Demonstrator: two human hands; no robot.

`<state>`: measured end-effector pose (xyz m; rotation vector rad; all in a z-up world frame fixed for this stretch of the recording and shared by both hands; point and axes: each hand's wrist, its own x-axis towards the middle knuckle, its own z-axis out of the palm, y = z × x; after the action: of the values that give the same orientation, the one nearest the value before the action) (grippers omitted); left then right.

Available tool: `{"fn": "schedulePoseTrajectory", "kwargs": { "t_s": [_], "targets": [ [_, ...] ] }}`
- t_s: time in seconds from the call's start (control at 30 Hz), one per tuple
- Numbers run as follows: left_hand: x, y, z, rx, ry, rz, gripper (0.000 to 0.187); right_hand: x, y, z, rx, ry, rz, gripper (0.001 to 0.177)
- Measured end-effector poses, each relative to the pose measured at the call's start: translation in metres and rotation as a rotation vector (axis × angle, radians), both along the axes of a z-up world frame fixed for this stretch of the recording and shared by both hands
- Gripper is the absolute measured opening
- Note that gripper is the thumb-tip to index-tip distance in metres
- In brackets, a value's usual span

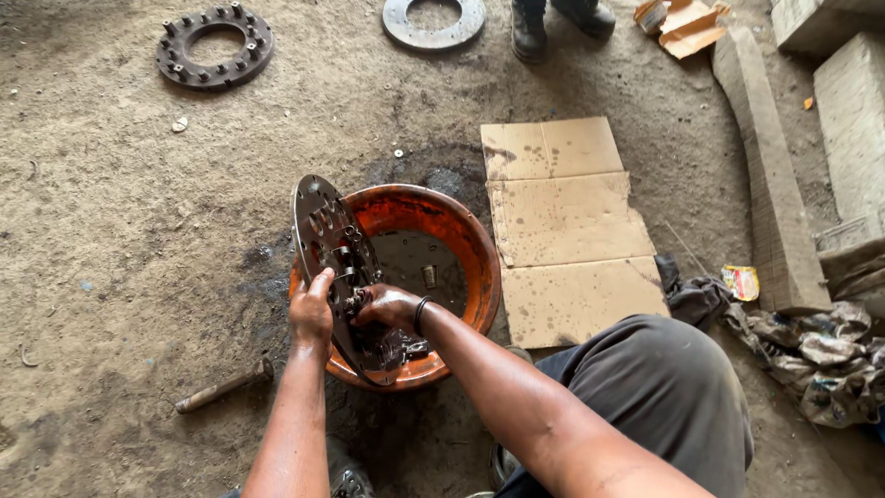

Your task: The person sits on the ground and scrubs a circular metal part with holes and springs using a brush and liquid in an orange basin. They repeatedly dip the part, scrub its surfaces, and rinse it, then place it aside on a cardboard sheet.

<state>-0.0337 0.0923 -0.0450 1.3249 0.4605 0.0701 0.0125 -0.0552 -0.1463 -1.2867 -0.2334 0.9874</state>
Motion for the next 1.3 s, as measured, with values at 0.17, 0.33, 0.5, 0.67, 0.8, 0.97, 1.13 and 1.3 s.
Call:
{"fn": "schedulePoseTrajectory", "kwargs": {
  "t_s": [0.17,0.33,0.5,0.67,0.8,0.97,1.13,1.3],
  "targets": [
    [-0.003,0.000,-0.001,-0.016,0.006,-0.011,0.034,0.003,-0.003,-0.004,0.028,-0.053,0.005,0.017],
    [-0.001,0.000,-0.004,-0.041,-0.022,-0.006,0.033,0.002,0.001,-0.002,0.023,-0.021,-0.009,0.019],
    [-0.002,0.001,-0.005,-0.042,-0.049,0.007,0.032,0.001,0.000,0.002,-0.005,-0.039,-0.020,0.017],
    [0.001,0.003,-0.013,0.106,0.037,0.015,0.034,-0.001,-0.002,0.005,-0.008,0.051,-0.037,0.018],
    [0.011,0.003,-0.030,0.065,-0.044,0.041,0.034,0.005,-0.003,-0.005,0.147,0.253,-0.076,0.017],
    [0.021,-0.005,-0.059,0.132,-0.129,0.043,0.034,0.009,-0.013,-0.029,0.252,0.099,-0.016,0.012],
    [0.024,-0.014,-0.063,0.065,-0.111,0.104,0.030,-0.004,-0.007,0.020,-0.322,-0.607,-0.165,0.019],
    [0.040,-0.016,-0.082,0.008,-0.147,0.113,0.033,-0.027,-0.007,0.033,-0.583,-1.229,-0.349,0.032]
  ]
}}
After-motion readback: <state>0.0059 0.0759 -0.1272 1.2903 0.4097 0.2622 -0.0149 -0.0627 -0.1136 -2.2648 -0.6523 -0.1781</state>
